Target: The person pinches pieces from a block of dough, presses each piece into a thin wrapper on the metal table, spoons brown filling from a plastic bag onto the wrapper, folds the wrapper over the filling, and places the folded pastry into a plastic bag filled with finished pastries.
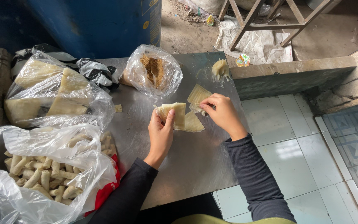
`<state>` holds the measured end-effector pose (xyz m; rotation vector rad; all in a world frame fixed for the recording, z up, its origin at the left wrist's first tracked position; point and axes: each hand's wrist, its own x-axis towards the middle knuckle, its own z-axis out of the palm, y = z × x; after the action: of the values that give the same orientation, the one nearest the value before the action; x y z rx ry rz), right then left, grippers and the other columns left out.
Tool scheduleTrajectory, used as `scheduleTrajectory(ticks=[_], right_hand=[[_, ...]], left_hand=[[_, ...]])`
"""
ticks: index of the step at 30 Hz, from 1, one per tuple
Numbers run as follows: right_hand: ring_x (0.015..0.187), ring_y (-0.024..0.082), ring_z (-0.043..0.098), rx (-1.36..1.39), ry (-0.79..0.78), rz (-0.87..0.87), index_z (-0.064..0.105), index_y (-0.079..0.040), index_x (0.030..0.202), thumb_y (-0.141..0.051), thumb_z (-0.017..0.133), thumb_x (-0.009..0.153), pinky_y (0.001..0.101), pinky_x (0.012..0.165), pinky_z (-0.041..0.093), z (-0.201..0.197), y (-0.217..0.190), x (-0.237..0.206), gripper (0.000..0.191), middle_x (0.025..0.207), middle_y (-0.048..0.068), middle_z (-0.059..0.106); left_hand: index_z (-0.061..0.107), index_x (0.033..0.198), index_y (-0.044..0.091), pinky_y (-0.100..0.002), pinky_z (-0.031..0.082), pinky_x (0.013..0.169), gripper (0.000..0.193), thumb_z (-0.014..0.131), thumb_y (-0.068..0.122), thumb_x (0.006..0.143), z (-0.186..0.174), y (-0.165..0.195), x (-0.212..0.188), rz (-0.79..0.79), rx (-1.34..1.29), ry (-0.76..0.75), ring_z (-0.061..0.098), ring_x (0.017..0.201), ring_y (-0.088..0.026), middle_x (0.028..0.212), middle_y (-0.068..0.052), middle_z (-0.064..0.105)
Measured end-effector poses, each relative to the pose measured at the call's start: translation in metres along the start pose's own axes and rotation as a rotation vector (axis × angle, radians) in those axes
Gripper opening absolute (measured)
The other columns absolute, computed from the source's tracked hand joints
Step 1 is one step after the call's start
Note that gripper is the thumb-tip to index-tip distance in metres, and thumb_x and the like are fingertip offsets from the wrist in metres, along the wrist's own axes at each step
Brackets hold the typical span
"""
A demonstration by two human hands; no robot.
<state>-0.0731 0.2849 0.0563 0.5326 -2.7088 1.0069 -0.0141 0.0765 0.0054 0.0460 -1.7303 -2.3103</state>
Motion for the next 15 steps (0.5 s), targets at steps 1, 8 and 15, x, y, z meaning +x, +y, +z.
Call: scheduleTrajectory(ticks=[1, 8, 15], right_hand=[[0.069, 0.017, 0.067, 0.007, -0.017, 0.004, 0.08, -0.006, 0.096, -0.017, 0.078, 0.087, 0.031, 0.062, 0.052, 0.0, -0.001, 0.001, 0.014, 0.087, 0.007, 0.073], [0.082, 0.021, 0.068, 0.017, -0.059, -0.198, 0.075, -0.007, 0.093, -0.023, 0.084, 0.082, 0.0335, 0.069, 0.053, -0.003, -0.018, -0.002, 0.022, 0.089, 0.006, 0.071], [0.091, 0.029, 0.064, -0.008, -0.299, -0.344, 0.07, -0.003, 0.101, -0.022, 0.083, 0.078, 0.0385, 0.079, 0.052, 0.02, -0.036, -0.016, 0.033, 0.095, 0.01, 0.066]], left_hand=[[0.061, 0.109, 0.003, -0.021, 0.051, 0.075, 0.023, 0.063, 0.024, 0.104, 0.0, 0.0, 0.0, -0.007, -0.006, -0.003, 0.06, 0.086, -0.003, 0.098, 0.0, 0.069], [0.06, 0.108, 0.003, -0.022, 0.05, 0.07, 0.022, 0.063, 0.024, 0.103, -0.001, -0.004, 0.001, -0.033, -0.006, 0.012, 0.059, 0.082, -0.003, 0.095, 0.001, 0.067], [0.059, 0.11, 0.003, -0.023, 0.052, 0.077, 0.02, 0.061, 0.022, 0.107, -0.008, -0.004, 0.01, 0.127, -0.071, 0.1, 0.059, 0.089, -0.004, 0.101, -0.001, 0.067]])
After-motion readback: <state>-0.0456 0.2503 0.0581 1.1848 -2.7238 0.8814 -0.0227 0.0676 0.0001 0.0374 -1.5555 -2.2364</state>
